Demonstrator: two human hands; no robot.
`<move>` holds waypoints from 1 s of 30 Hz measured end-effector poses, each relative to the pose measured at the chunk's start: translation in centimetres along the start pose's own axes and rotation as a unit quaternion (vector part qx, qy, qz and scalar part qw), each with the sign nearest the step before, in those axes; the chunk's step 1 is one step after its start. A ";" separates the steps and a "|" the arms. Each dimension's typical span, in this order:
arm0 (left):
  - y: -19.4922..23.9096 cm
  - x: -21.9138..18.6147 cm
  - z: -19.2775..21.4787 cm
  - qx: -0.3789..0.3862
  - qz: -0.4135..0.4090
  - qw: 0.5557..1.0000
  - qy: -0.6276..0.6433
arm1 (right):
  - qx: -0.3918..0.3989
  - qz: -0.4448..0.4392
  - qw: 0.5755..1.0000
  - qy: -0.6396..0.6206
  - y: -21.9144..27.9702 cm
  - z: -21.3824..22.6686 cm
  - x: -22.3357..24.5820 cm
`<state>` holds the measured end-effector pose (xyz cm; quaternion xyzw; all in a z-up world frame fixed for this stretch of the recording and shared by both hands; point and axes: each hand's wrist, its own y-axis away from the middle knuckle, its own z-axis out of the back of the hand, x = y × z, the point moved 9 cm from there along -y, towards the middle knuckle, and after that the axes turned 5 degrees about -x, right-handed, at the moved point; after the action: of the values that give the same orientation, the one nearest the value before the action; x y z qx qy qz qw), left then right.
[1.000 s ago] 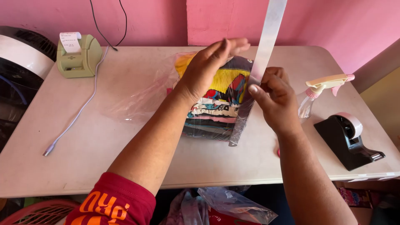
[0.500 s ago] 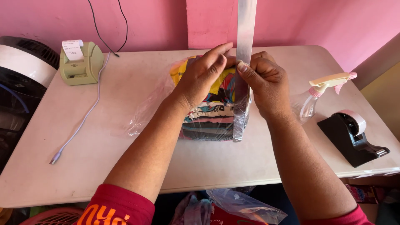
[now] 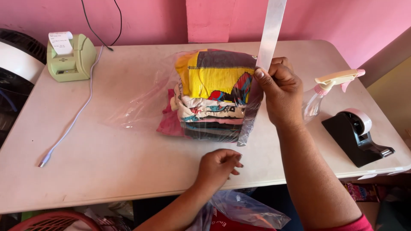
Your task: Packaging a stack of folded clothes into a plastic bag and sealing it with tape.
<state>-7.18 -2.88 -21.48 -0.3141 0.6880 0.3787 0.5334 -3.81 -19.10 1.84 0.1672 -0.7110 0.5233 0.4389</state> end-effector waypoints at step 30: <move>-1.5 3.1 -2.1 -0.157 0.105 0.944 0.270 | -0.029 0.055 0.993 0.096 1.3 0.2 1.3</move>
<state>-7.64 -5.56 -24.44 -0.4109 0.7670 0.4367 0.2284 -5.55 -18.52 2.12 0.0641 -0.6889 0.5389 0.4805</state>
